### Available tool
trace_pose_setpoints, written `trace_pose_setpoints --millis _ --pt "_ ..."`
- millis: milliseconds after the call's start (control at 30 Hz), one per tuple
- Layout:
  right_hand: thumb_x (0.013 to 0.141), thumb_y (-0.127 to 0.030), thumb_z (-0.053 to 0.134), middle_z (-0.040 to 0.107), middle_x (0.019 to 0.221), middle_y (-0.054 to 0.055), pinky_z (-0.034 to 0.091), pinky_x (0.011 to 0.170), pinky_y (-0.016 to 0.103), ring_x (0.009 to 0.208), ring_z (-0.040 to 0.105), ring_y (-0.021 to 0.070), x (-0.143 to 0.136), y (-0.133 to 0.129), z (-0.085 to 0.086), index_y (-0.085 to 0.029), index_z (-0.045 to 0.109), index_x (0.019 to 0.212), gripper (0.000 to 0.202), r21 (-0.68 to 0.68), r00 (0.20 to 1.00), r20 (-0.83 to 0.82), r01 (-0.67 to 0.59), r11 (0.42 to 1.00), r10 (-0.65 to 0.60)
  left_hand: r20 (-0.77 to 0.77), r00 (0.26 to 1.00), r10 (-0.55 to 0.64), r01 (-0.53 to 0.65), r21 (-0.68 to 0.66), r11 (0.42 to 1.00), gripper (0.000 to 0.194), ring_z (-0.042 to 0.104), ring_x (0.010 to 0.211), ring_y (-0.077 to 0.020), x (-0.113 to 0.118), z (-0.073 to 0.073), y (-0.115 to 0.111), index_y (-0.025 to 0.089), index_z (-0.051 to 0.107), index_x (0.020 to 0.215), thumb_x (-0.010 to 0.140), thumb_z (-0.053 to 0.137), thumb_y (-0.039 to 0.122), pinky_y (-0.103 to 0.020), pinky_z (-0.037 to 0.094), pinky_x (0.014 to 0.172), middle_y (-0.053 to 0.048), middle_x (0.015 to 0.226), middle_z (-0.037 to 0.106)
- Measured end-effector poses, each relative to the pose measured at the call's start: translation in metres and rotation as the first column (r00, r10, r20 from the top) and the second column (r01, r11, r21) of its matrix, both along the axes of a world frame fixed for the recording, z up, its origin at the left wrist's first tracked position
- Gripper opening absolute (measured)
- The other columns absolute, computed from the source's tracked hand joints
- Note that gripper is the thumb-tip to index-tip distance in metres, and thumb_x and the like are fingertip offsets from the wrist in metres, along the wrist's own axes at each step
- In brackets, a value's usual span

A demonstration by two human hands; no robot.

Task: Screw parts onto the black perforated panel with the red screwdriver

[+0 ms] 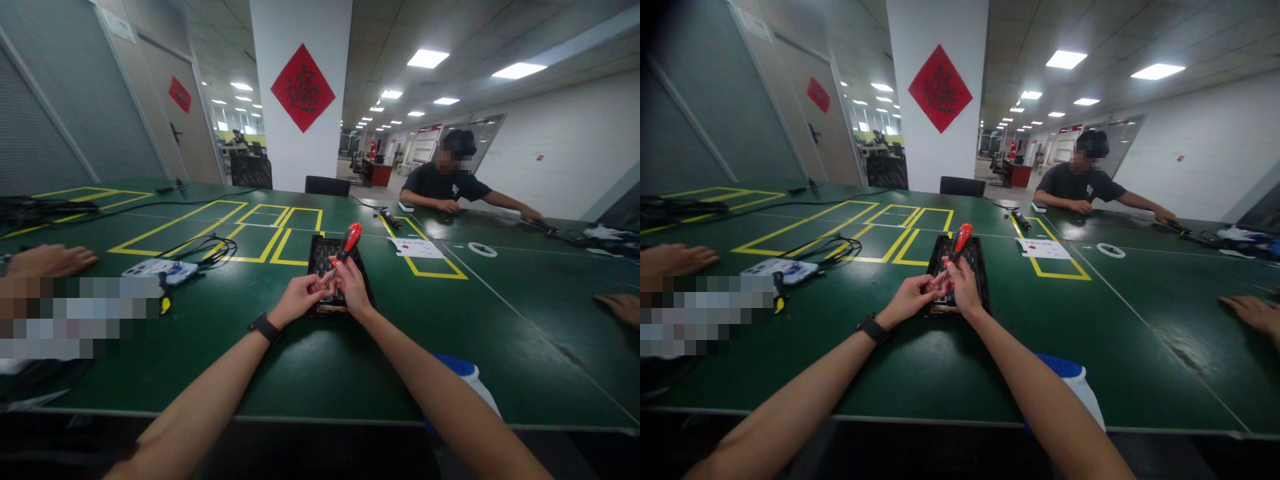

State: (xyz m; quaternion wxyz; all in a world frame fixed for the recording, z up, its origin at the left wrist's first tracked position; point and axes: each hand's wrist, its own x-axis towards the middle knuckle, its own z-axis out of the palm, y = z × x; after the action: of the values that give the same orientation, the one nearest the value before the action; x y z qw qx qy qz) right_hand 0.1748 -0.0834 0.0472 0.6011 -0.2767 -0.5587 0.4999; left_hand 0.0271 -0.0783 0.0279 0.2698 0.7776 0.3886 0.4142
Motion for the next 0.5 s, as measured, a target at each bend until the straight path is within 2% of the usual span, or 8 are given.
trace_pose_setpoints --millis 300,500 --pt "0.083 -0.037 0.042 0.06 0.063 -0.002 0.041 0.043 0.02 0.041 0.048 0.0066 0.0008 0.0034 -0.0012 -0.019 0.049 0.107 0.03 -0.018 0.999 0.0 -0.054 0.998 0.054 -0.027 0.996 -0.087 0.087 0.012 0.996 0.031 0.044 0.056 -0.0082 -0.0021 0.0005 0.0004 0.011 0.064 0.079 0.079 0.05 0.038 -0.019 0.034 0.054 0.0 0.064 0.057" --pt "0.083 -0.037 0.043 0.059 0.063 -0.003 0.04 0.044 0.018 0.042 0.048 0.0055 0.0004 0.0021 -0.0014 -0.02 0.049 0.104 0.028 0.0 1.0 -0.025 -0.014 1.0 0.014 0.04 0.997 -0.068 0.068 0.003 0.998 0.029 0.041 0.052 -0.0072 0.0005 0.0054 -0.0042 0.013 0.058 0.082 0.075 0.055 0.041 -0.018 0.034 0.052 0.004 0.058 0.05"
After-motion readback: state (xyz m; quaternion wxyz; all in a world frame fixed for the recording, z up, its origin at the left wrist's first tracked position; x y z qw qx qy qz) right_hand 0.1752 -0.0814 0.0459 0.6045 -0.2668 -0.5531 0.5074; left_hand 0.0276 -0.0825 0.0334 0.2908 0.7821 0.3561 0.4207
